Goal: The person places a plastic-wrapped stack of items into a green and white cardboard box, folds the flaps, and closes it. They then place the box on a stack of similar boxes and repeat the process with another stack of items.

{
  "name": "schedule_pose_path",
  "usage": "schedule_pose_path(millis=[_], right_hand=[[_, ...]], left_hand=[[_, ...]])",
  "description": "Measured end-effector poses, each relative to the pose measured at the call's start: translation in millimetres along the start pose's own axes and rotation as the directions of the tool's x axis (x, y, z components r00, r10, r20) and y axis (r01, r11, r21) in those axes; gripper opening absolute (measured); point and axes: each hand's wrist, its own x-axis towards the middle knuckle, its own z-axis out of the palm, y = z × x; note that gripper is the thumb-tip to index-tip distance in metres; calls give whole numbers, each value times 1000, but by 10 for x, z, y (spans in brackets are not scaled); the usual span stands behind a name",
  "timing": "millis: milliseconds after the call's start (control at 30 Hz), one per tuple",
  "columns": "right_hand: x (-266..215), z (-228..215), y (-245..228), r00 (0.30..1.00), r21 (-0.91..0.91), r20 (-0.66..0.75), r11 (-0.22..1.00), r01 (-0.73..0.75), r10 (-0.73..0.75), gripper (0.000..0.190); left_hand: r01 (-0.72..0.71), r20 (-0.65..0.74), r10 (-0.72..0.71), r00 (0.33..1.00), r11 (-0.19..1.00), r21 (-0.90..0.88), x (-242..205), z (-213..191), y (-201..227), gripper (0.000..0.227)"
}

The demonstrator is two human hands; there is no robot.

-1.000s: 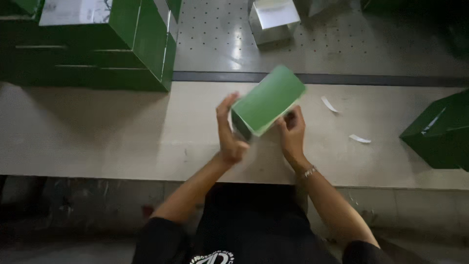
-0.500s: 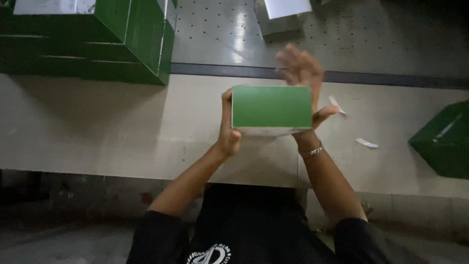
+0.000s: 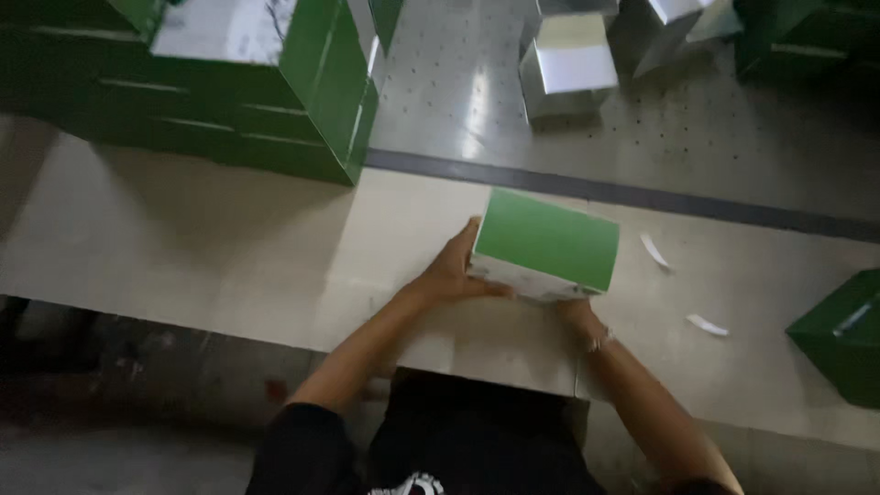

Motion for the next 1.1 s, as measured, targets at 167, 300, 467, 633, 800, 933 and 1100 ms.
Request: schedule_pose_path(millis=[167, 300, 467, 633, 800, 933, 1100], right_hand=[[-16, -38, 183, 986, -209, 31, 966, -153, 163, 45], [239, 66, -921, 862, -74, -132, 862, -501, 490, 71], [376, -427, -1301, 763, 28, 351, 808, -588, 543, 70], [243, -67, -1201, 929, -199, -319, 972, 127, -187, 46], [495, -253, -2018, 609, -516, -494, 773, 370, -621, 107], [649, -378, -3047, 557, -665, -391, 644, 379, -732, 81], [959, -459, -3093, 361, -843, -6, 199, 500, -932, 58]], left_hand=[[145, 104, -144, 984, 989, 0, 136, 89, 493, 79], [105, 91, -114, 989, 989, 103, 128, 117, 611, 75], [-91, 50, 86, 995, 991, 100, 221, 88, 1030, 112], [-422, 68, 451, 890, 758, 497, 197, 212, 2321, 118], [-495, 93, 582, 808, 584, 644, 318, 201, 2914, 127], [-466, 37, 725, 688, 402, 789, 262, 79, 3289, 115], [-343, -88, 723, 685, 427, 837, 36, -145, 3444, 98]])
